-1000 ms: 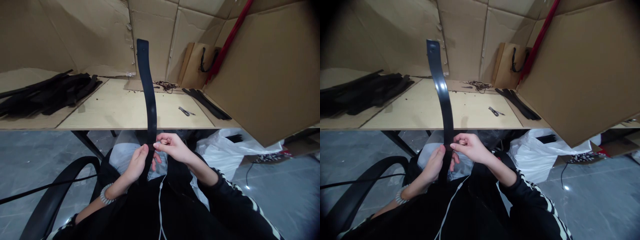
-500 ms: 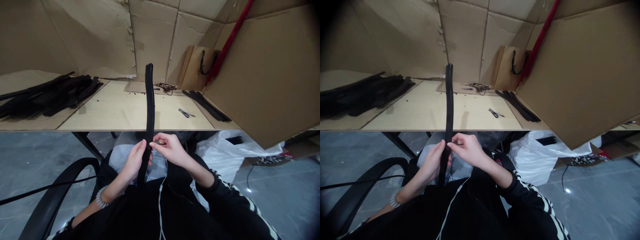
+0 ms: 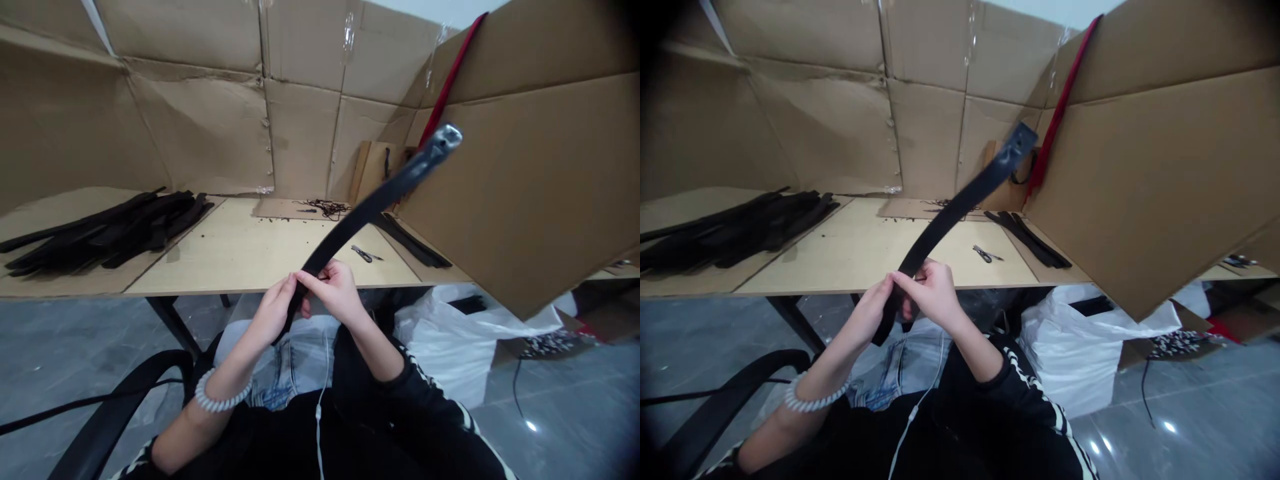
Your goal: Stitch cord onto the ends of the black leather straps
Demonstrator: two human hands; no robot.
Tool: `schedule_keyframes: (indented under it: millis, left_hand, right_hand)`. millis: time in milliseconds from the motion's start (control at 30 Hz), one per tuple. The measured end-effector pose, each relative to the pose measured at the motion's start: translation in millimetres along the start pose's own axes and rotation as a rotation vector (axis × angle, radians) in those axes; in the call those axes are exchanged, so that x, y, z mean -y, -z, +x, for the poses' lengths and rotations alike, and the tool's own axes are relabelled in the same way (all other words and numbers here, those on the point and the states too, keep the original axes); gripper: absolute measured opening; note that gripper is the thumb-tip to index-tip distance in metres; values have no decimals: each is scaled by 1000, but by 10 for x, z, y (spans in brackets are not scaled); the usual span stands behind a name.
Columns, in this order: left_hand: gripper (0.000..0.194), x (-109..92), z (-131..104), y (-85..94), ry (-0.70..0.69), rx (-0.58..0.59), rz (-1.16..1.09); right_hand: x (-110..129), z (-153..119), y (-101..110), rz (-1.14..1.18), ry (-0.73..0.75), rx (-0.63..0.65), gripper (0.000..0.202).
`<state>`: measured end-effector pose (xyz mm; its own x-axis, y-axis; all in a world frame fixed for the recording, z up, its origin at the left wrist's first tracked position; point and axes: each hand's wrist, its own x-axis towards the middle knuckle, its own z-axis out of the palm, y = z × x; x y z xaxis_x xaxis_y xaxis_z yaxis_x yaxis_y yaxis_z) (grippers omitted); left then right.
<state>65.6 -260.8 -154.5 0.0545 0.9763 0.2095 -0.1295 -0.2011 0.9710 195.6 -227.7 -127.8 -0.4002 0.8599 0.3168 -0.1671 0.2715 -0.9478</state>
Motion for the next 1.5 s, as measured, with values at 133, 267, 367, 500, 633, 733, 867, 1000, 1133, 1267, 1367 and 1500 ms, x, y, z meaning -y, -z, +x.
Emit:
schedule_keyframes:
  millis: [133, 267, 367, 500, 633, 733, 867, 1000, 1133, 1267, 1367, 1500]
  left_hand:
    - [49, 56, -24, -33, 130, 4, -162]
    - [49, 44, -91, -4, 528, 512, -463]
    - [47, 46, -135, -52, 486, 443, -416]
    - [51, 120, -177, -154, 88, 22, -29]
    - [57, 179, -200, -148, 16, -76, 48]
    - [62, 165, -210, -90, 254, 207, -242]
    - [64, 130, -214, -74, 416, 494, -469]
    - [44, 123, -201, -106, 269, 248, -323]
    - [28, 127, -143, 49, -29, 43, -18]
    - [40, 32, 77, 381, -664, -215, 530]
    - [64, -101, 408, 563, -826, -3, 531]
    - [62, -138, 844, 595, -554, -151, -35]
  right_hand:
    - [-90, 8, -14, -156, 102, -116, 32]
    - [-108, 57, -51, -10, 100, -46, 34]
    - [-108, 64, -53, 38, 65, -81, 40]
    - [-119, -2, -54, -115, 50, -231, 40]
    - [-113, -26, -93, -99, 144, -213, 32]
    - [-118, 13, -95, 79, 102, -111, 32]
    - [-170, 34, -15, 163, 39, -47, 38]
    - [-208, 2, 62, 191, -43, 5, 36]
    - [-194, 17, 68, 300, -114, 30, 34]
    - [-142, 120, 101, 421, -231, 153, 30]
    - [-91, 256, 165, 456, -349, 353, 29]
    - [-7, 429, 230, 509, -385, 477, 36]
